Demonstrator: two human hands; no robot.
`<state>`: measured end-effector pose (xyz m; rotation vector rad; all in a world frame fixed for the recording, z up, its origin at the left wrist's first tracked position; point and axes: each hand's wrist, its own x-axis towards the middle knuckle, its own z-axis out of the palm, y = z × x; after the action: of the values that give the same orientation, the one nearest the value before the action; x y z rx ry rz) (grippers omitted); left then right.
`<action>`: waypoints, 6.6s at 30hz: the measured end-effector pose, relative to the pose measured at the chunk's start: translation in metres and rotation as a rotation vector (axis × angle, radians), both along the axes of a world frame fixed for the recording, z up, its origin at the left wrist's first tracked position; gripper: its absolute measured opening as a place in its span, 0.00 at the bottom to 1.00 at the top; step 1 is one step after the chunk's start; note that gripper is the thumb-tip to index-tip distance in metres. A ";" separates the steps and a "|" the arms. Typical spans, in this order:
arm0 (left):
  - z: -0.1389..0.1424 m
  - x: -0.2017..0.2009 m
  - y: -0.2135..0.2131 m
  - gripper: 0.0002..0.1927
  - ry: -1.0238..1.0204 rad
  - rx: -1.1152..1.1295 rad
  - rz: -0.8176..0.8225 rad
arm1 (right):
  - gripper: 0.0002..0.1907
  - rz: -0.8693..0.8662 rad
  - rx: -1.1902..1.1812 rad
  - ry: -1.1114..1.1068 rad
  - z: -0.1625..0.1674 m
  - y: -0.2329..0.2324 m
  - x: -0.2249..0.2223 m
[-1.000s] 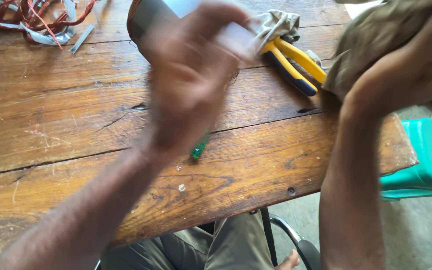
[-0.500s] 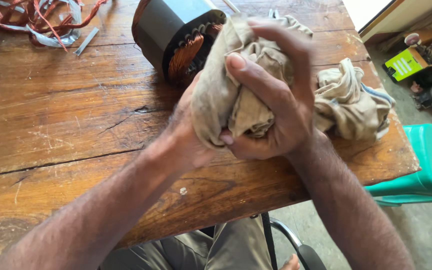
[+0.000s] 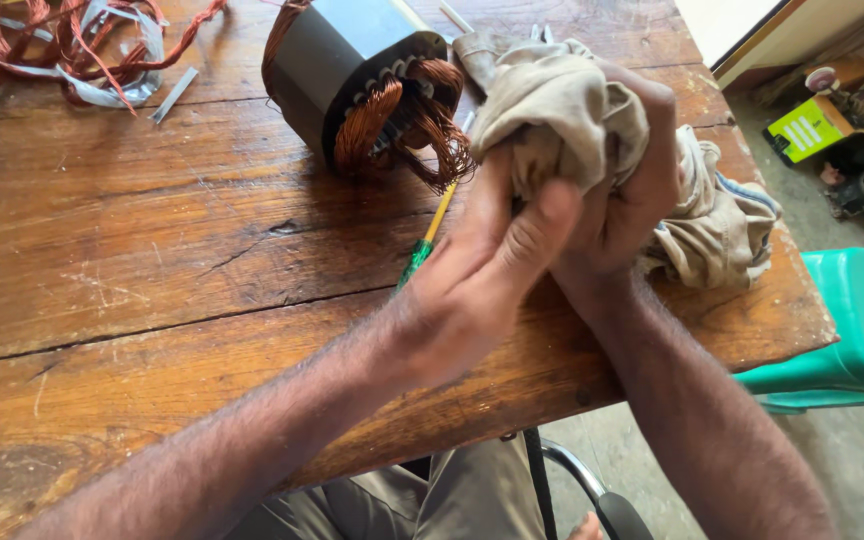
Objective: The person winds copper wire by hand around the slots of a motor stator core. They hold the stator with one hand and feed the wire with the other, rotating the core as needed to continue winding. The process is repetitive and focused on filling the stator slots with wire.
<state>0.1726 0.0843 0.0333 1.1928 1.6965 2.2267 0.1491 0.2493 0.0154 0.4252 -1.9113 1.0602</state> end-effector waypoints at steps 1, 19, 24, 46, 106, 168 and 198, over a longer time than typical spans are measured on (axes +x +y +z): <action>0.005 0.001 0.000 0.41 0.038 -0.012 0.004 | 0.17 -0.021 -0.044 0.007 -0.001 -0.001 -0.002; 0.012 -0.031 -0.020 0.08 1.103 -0.295 0.858 | 0.20 -0.387 0.270 0.103 0.028 0.031 -0.024; 0.002 -0.096 -0.049 0.25 0.601 -0.129 1.007 | 0.15 -0.241 0.490 0.241 0.017 0.014 -0.030; -0.050 -0.145 -0.060 0.44 0.267 -0.217 0.592 | 0.12 -0.218 0.782 -0.045 -0.033 -0.009 -0.035; -0.064 -0.154 -0.079 0.37 0.305 -0.190 0.715 | 0.07 -0.299 0.812 0.080 -0.036 -0.033 -0.042; -0.067 -0.157 -0.096 0.34 0.283 -0.215 0.723 | 0.15 -0.034 0.441 0.028 0.001 -0.021 -0.031; -0.080 -0.164 -0.096 0.36 0.233 -0.380 0.918 | 0.10 0.079 0.526 -0.480 -0.013 -0.054 -0.024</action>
<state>0.0086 -0.0117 -0.0471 0.6496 3.0475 1.9699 0.1248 0.1957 0.0028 0.5780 -2.6343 0.7355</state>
